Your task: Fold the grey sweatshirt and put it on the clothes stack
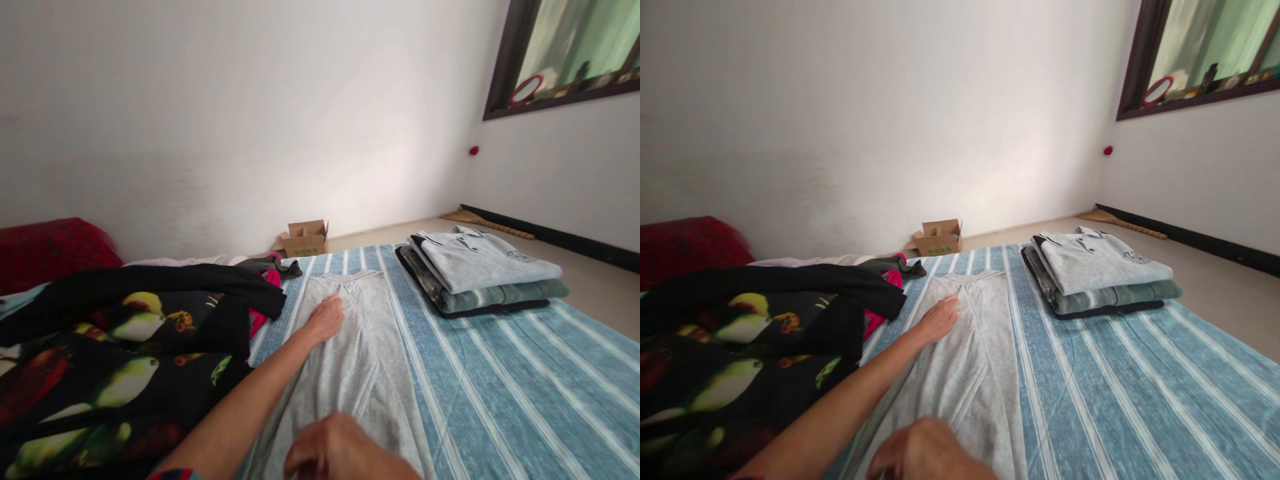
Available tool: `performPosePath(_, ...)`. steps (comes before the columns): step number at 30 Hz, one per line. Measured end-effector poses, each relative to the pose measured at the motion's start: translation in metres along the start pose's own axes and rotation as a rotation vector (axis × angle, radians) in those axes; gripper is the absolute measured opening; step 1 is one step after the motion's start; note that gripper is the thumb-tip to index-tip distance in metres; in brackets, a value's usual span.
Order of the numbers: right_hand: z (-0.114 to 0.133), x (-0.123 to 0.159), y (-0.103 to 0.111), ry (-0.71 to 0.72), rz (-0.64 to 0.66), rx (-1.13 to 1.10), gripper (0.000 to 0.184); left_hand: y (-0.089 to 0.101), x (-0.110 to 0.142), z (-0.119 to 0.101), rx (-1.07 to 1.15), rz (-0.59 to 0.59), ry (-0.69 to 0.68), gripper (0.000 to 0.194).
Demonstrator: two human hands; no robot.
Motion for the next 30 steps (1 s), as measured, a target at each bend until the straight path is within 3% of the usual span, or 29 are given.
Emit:
performPosePath(4, -0.04, 0.034, 0.102, -0.501, -0.386, 0.423, 0.022, 0.006, 0.011, -0.003, -0.023, -0.048, -0.01, 0.028)
performPosePath(7, -0.074, 0.051, 0.132, -0.688, -0.418, 0.501, 0.024, 0.007, 0.012, -0.015, -0.108, -0.066, -0.054, 0.037)
performPosePath(10, -0.095, 0.052, 0.128, -0.69, -0.401, 0.403, 0.025, 0.003, 0.007, -0.032, -0.176, -0.018, -0.159, 0.038)
performPosePath(15, -0.1, 0.047, 0.115, -0.649, -0.446, 0.283, 0.022, -0.005, -0.008, -0.045, -0.194, 0.06, -0.237, 0.026)
performPosePath(24, -0.104, 0.051, 0.117, -0.663, -0.476, 0.215, 0.017, 0.003, -0.021, -0.02, -0.055, -0.046, -0.122, 0.024)
performPosePath(30, -0.109, 0.05, 0.112, -0.671, -0.437, 0.119, 0.017, -0.002, -0.026, -0.011, 0.02, -0.126, -0.057, 0.025)
Point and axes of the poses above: each hand's wrist, its own x-axis away from the middle knuckle, its own y-axis out of the back of the hand, z = x × y, the point moved 7 cm from there along -x, towards the middle knuckle, and after that the axes turned 11 degrees about y, right-handed, at the moved point
